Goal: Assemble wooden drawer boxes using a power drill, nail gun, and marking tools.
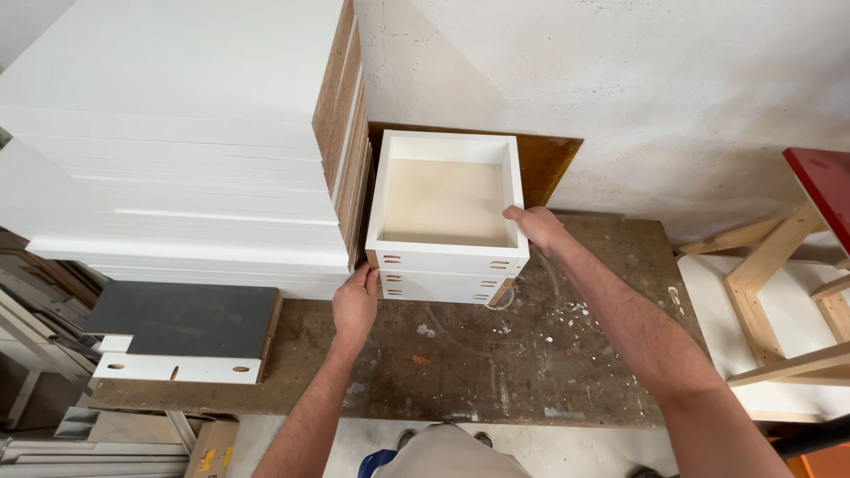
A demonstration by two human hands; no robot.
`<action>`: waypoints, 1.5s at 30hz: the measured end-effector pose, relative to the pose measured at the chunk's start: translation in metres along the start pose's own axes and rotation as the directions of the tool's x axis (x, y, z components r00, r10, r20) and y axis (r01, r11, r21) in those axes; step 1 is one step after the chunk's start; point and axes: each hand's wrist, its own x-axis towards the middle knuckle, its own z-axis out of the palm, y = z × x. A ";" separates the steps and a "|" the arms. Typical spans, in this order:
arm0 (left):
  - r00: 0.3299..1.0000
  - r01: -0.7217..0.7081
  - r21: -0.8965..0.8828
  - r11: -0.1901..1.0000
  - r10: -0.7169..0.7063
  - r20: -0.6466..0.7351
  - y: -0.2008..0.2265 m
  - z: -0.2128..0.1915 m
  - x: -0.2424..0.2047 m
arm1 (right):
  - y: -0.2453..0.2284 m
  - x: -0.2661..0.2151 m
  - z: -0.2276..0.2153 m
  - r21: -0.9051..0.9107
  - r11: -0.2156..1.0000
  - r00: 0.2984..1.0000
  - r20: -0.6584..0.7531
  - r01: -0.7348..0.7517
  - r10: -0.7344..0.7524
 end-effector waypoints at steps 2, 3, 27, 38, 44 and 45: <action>1.000 -0.003 0.018 1.000 0.003 -0.015 0.001 -0.001 0.000 | -0.004 -0.007 0.000 -0.037 0.999 1.000 0.013 0.011 -0.010; 1.000 -0.006 0.016 1.000 0.006 -0.011 -0.002 0.003 0.002 | 0.002 -0.001 -0.002 -0.036 0.999 1.000 0.009 0.007 -0.007; 0.947 -0.231 0.151 0.961 0.257 -0.190 -0.018 0.008 0.001 | -0.015 -0.020 0.003 -0.070 0.997 0.995 0.091 -0.027 0.033; 0.934 -0.269 0.190 0.944 0.304 -0.189 -0.025 0.011 0.001 | -0.023 -0.042 0.001 0.089 0.992 0.990 0.112 -0.092 0.082; 0.999 0.011 -0.147 0.989 -0.004 0.050 -0.014 -0.016 -0.040 | 0.070 -0.042 0.004 0.677 0.736 0.958 -0.215 0.006 0.190; 0.997 -0.007 -0.157 0.988 0.018 0.069 -0.020 -0.011 -0.051 | 0.090 -0.070 0.007 0.685 0.728 0.950 -0.237 0.013 0.205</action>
